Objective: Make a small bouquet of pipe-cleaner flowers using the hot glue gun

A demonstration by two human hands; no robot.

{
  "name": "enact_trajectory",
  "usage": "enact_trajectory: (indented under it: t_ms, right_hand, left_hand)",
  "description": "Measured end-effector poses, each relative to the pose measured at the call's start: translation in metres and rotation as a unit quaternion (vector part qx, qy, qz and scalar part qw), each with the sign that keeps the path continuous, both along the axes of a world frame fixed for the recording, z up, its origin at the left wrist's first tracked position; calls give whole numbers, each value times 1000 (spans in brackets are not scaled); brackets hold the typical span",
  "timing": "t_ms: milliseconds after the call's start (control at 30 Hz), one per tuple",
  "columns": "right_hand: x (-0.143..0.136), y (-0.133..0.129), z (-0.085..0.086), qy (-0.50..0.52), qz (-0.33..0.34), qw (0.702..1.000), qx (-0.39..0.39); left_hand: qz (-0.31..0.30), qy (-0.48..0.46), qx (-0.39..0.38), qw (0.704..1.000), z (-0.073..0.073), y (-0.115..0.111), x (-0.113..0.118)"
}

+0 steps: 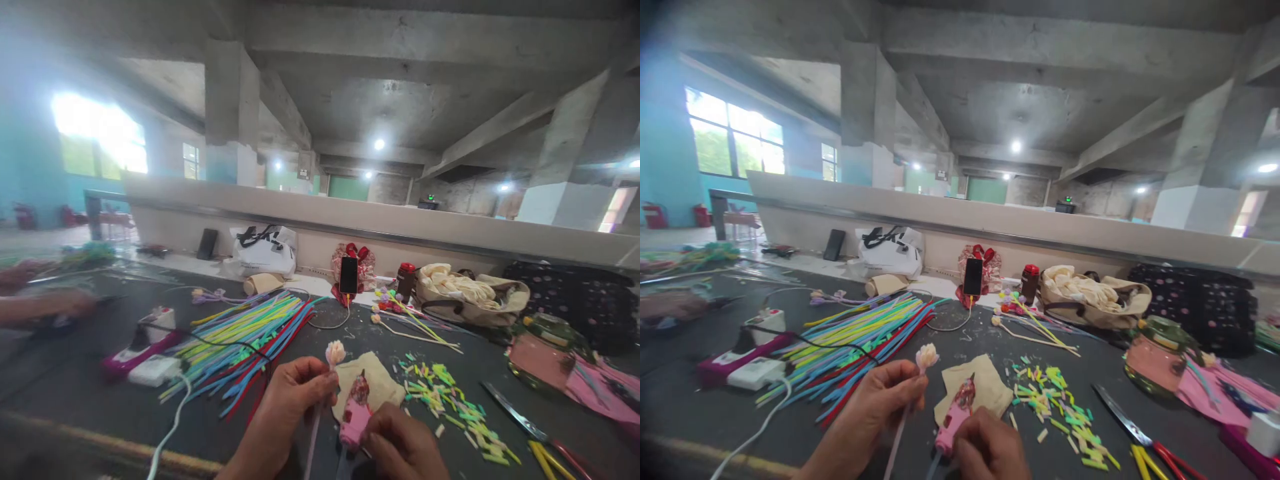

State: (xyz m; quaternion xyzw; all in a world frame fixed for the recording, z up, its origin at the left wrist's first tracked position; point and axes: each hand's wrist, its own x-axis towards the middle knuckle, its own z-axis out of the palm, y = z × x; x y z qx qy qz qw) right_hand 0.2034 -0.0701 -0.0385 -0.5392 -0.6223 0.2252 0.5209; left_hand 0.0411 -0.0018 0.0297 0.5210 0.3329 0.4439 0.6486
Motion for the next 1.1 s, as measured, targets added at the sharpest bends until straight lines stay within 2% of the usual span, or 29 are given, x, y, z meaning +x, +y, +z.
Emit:
enact_trajectory:
  t_ms: [167,300,533,700,967,1100]
  right_hand:
    - [-13,-2,34,16,-17,998,63]
    - [-27,1,47,-39,-25,990,136]
    - [-31,4,47,-73,-33,985,151]
    - [-29,5,45,-86,-37,985,145]
    - [-25,7,29,-69,-25,992,105]
    - [-34,4,20,-64,-5,995,71]
  left_hand:
    - [-26,43,26,998,-1,-10,7]
    - [-34,43,27,998,-4,-10,9]
    - [13,75,78,994,-4,-10,9]
    - [28,78,85,993,-8,-7,9]
    - [7,-33,-1,999,-10,-3,4]
    - [-30,-73,-36,996,-17,-1,1]
